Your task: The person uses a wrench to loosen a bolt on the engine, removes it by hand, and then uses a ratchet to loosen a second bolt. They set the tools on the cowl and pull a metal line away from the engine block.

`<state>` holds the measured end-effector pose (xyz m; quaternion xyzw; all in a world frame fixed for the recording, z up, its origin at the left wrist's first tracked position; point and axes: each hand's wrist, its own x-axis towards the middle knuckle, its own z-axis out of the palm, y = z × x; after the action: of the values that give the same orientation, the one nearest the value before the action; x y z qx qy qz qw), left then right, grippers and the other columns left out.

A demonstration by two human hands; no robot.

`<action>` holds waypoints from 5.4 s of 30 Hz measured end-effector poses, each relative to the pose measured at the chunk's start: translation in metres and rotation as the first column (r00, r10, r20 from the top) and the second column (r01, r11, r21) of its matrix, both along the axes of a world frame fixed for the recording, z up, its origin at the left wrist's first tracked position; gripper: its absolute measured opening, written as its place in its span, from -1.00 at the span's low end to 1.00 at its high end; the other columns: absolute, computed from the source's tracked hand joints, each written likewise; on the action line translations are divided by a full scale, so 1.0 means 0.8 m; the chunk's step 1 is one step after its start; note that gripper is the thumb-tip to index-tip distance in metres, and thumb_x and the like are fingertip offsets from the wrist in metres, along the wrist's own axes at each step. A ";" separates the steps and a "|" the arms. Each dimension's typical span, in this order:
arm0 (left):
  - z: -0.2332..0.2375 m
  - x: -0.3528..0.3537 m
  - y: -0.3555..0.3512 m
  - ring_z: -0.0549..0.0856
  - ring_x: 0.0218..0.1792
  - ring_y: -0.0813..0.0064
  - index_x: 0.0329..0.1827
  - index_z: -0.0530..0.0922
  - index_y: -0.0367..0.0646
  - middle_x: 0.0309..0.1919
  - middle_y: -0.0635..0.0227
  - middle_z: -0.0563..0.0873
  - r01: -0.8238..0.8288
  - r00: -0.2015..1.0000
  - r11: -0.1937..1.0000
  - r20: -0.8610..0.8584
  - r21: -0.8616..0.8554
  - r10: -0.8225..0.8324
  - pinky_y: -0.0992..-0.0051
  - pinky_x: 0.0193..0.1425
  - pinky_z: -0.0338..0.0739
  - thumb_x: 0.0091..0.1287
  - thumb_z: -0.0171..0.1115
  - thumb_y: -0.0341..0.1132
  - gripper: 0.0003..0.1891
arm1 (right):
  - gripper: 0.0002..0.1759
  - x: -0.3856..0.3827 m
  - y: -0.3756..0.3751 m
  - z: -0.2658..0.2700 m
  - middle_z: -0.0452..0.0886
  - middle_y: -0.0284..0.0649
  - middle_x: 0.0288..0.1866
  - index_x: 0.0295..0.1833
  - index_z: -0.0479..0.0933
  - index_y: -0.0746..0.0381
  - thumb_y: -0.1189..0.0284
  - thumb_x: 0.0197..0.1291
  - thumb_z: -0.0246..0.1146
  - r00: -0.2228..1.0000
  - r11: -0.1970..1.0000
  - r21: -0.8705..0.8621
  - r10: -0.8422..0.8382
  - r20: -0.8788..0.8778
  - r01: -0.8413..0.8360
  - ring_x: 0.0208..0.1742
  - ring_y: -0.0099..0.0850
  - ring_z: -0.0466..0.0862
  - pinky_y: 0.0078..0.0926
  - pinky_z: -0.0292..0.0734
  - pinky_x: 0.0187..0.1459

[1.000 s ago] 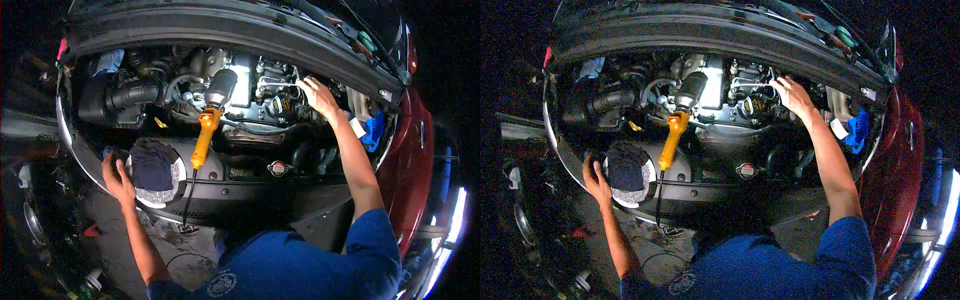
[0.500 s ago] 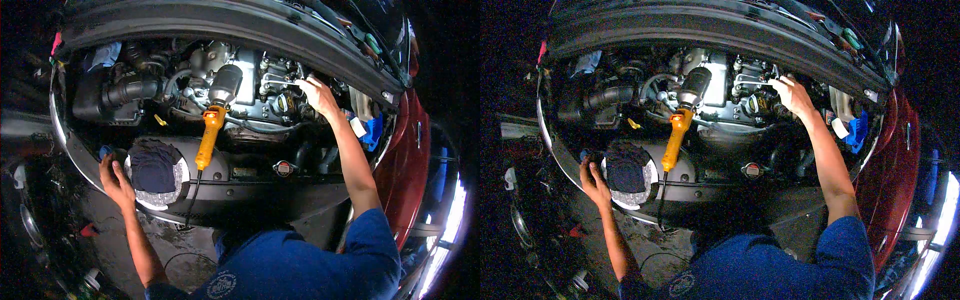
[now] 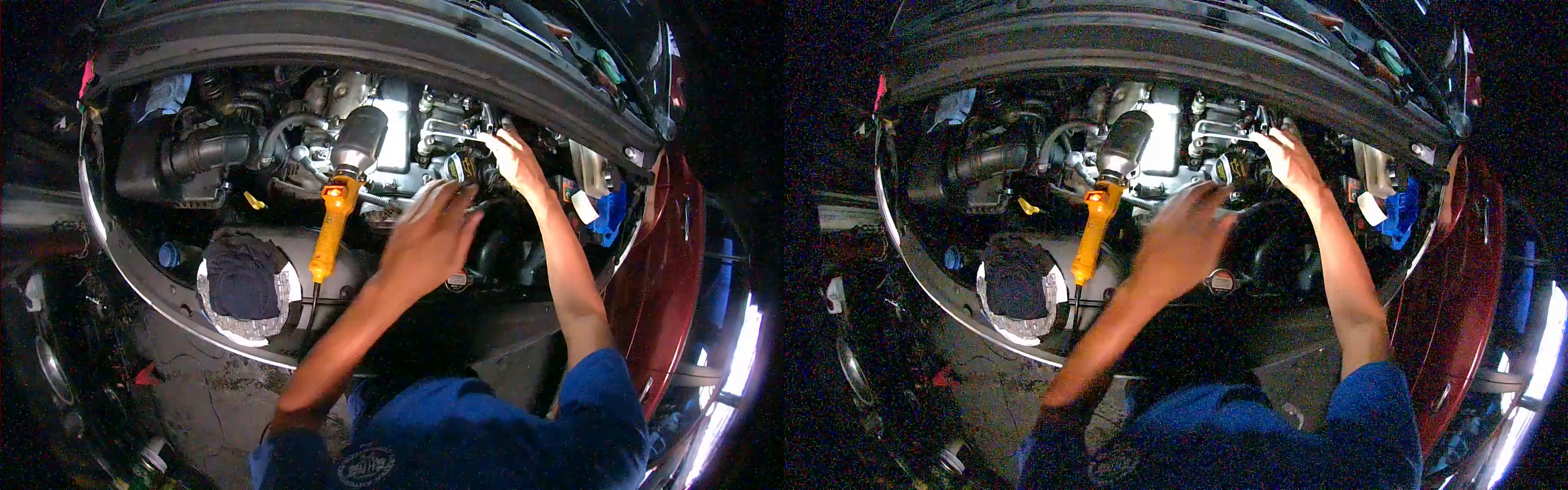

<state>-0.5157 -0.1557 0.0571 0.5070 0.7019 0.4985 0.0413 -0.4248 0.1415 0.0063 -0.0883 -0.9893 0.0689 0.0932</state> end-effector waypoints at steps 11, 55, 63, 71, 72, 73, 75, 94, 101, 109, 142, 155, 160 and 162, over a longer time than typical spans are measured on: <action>-0.111 -0.001 0.217 0.54 0.19 -0.13 0.12 0.59 -0.45 0.15 -0.18 0.61 -0.125 0.985 0.990 -0.128 -0.068 0.116 0.02 0.36 0.37 0.33 0.15 -0.32 -0.60 | -0.74 0.013 0.020 -0.027 0.72 0.01 0.06 0.10 0.68 0.19 0.47 0.36 0.22 0.998 0.993 0.120 -0.006 -0.067 0.014 0.06 -0.03 0.71 -0.18 0.62 0.19; -0.134 -0.052 0.222 0.64 -0.02 -0.05 0.12 0.56 -0.34 -0.03 -0.06 0.66 0.071 0.986 0.951 -0.165 0.302 -0.021 0.09 0.10 0.51 0.57 0.09 -0.20 -0.66 | -0.58 -0.052 -0.044 0.013 0.75 0.09 -0.07 0.03 0.63 0.35 0.15 0.47 0.20 0.816 0.849 -0.186 -0.527 -0.236 0.495 -0.03 0.06 0.74 -0.11 0.57 0.07; -0.087 -0.032 0.204 0.51 0.19 -0.12 0.33 0.52 -0.37 0.03 -0.15 0.57 0.087 0.973 0.993 0.205 0.082 -0.103 -0.08 0.57 0.09 0.58 0.00 0.06 -0.39 | -0.67 -0.007 0.033 0.043 0.71 -0.15 -0.26 0.06 0.64 0.42 0.37 0.37 0.25 0.748 0.542 -0.516 -0.504 0.431 0.663 -0.21 -0.44 0.65 -0.37 0.58 -0.04; -0.099 -0.021 0.209 0.55 0.14 -0.06 0.24 0.57 -0.33 -0.02 -0.05 0.60 -0.015 0.999 1.000 0.030 0.005 0.015 -0.09 0.44 0.25 0.60 -0.05 0.06 -0.43 | -0.66 0.002 -0.004 0.049 0.68 0.04 0.06 0.14 0.62 0.36 0.55 0.26 0.29 0.997 0.997 0.034 -0.070 -0.035 0.071 0.21 0.05 0.62 -0.11 0.53 0.25; -0.102 -0.023 0.209 0.56 0.13 -0.07 0.22 0.58 -0.33 -0.03 -0.06 0.60 -0.013 1.000 1.000 0.028 -0.014 0.013 -0.10 0.43 0.26 0.60 -0.05 0.08 -0.43 | -0.64 0.002 -0.001 0.044 0.67 0.03 0.07 0.15 0.62 0.35 0.57 0.22 0.30 0.999 0.998 0.051 -0.042 -0.028 0.043 0.22 0.05 0.60 -0.11 0.52 0.27; -0.104 -0.024 0.209 0.56 0.12 -0.07 0.20 0.59 -0.33 -0.03 -0.07 0.61 -0.011 1.000 0.999 0.025 -0.033 0.011 -0.11 0.41 0.26 0.60 -0.06 0.09 -0.42 | -0.62 0.003 0.003 0.038 0.65 0.01 0.08 0.15 0.62 0.34 0.58 0.19 0.31 1.000 0.998 0.068 -0.013 -0.022 0.015 0.23 0.05 0.58 -0.11 0.50 0.29; -0.107 -0.025 0.209 0.57 0.10 -0.08 0.19 0.58 -0.33 -0.02 -0.08 0.61 -0.028 1.000 0.999 -0.006 -0.034 0.028 -0.07 0.34 0.30 0.60 -0.08 0.10 -0.41 | -0.58 0.003 0.009 0.027 0.62 -0.01 0.09 0.17 0.62 0.32 0.61 0.14 0.31 0.999 0.991 0.132 0.038 -0.038 -0.033 0.24 0.04 0.56 -0.10 0.47 0.32; -0.122 -0.029 0.217 0.60 0.08 -0.10 -0.01 0.71 -0.31 0.00 -0.16 0.67 -0.002 0.998 0.998 -0.055 -0.059 -0.001 -0.03 0.28 0.36 0.57 -0.11 0.22 -0.31 | -0.63 0.010 0.030 -0.023 0.64 0.04 0.18 0.26 0.59 0.23 0.42 0.37 0.23 0.991 0.975 -0.203 -0.111 -0.080 0.093 0.25 0.07 0.62 -0.16 0.54 0.28; -0.109 -0.026 0.233 0.57 0.11 -0.21 -0.04 0.69 -0.36 0.03 -0.28 0.65 -0.057 0.998 0.977 -0.041 -0.204 0.050 -0.03 0.29 0.39 0.53 -0.13 0.33 -0.22 | -0.69 0.002 0.041 -0.039 0.69 -0.25 -0.13 -0.07 0.65 0.31 0.29 0.49 0.13 0.665 0.158 -0.935 -0.740 0.100 0.317 -0.17 -0.36 0.66 -0.42 0.55 -0.11; -0.150 -0.023 0.253 0.64 -0.17 -0.03 -0.20 0.74 -0.13 -0.30 0.07 0.73 -0.165 0.970 0.967 -0.145 0.192 0.194 0.02 -0.06 0.48 0.40 0.28 0.06 -0.60 | -0.59 -0.011 0.060 -0.080 0.63 -0.13 -0.23 -0.21 0.55 0.33 0.21 0.42 -0.03 0.700 -0.435 -0.784 -0.714 0.000 -0.444 -0.22 -0.27 0.61 -0.33 0.56 -0.12; -0.073 -0.008 0.247 0.64 0.03 -0.12 0.07 0.54 -0.23 -0.09 -0.11 0.69 0.032 0.986 0.992 0.165 -0.125 -0.011 0.08 0.24 0.48 0.12 0.39 0.25 -0.28 | -0.66 -0.019 0.018 -0.072 0.22 -0.39 -0.49 -0.49 0.17 0.01 0.17 0.33 -0.03 0.549 -0.204 -0.712 -0.783 -0.294 -0.672 -0.36 -0.45 0.26 -0.42 0.28 -0.21; -0.080 -0.005 0.249 0.62 0.06 -0.09 0.07 0.54 -0.14 -0.08 0.04 0.67 0.067 0.974 0.989 0.223 -0.132 -0.036 0.04 0.21 0.46 0.11 0.41 0.31 -0.27 | -0.70 -0.023 0.007 -0.071 0.31 -0.39 -0.48 -0.48 0.22 0.01 0.17 0.29 0.01 0.515 -0.166 -0.718 -0.803 -0.299 -0.676 -0.35 -0.45 0.34 -0.43 0.32 -0.20; -0.065 0.001 0.242 0.59 0.04 -0.10 0.12 0.50 -0.15 -0.12 0.00 0.63 0.046 0.979 0.978 0.204 -0.201 -0.004 0.03 0.23 0.44 0.10 0.40 0.35 -0.22 | -0.72 -0.024 0.003 -0.073 0.34 -0.39 -0.47 -0.47 0.24 0.01 0.18 0.28 0.02 0.510 -0.159 -0.720 -0.806 -0.301 -0.676 -0.34 -0.45 0.36 -0.43 0.34 -0.19; -0.064 0.001 0.244 0.58 0.06 -0.11 0.14 0.50 -0.16 -0.11 -0.01 0.63 0.046 0.977 0.982 0.214 -0.184 -0.006 0.02 0.23 0.44 0.10 0.41 0.33 -0.21 | -0.72 -0.024 0.002 -0.073 0.35 -0.39 -0.47 -0.47 0.24 0.01 0.18 0.27 0.03 0.513 -0.156 -0.724 -0.804 -0.302 -0.672 -0.34 -0.45 0.38 -0.43 0.35 -0.19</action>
<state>-0.5150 0.0396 0.0057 0.4539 0.7308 0.4806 0.1702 -0.4437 0.1435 -0.0523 -0.1510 -0.3199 0.8139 0.4609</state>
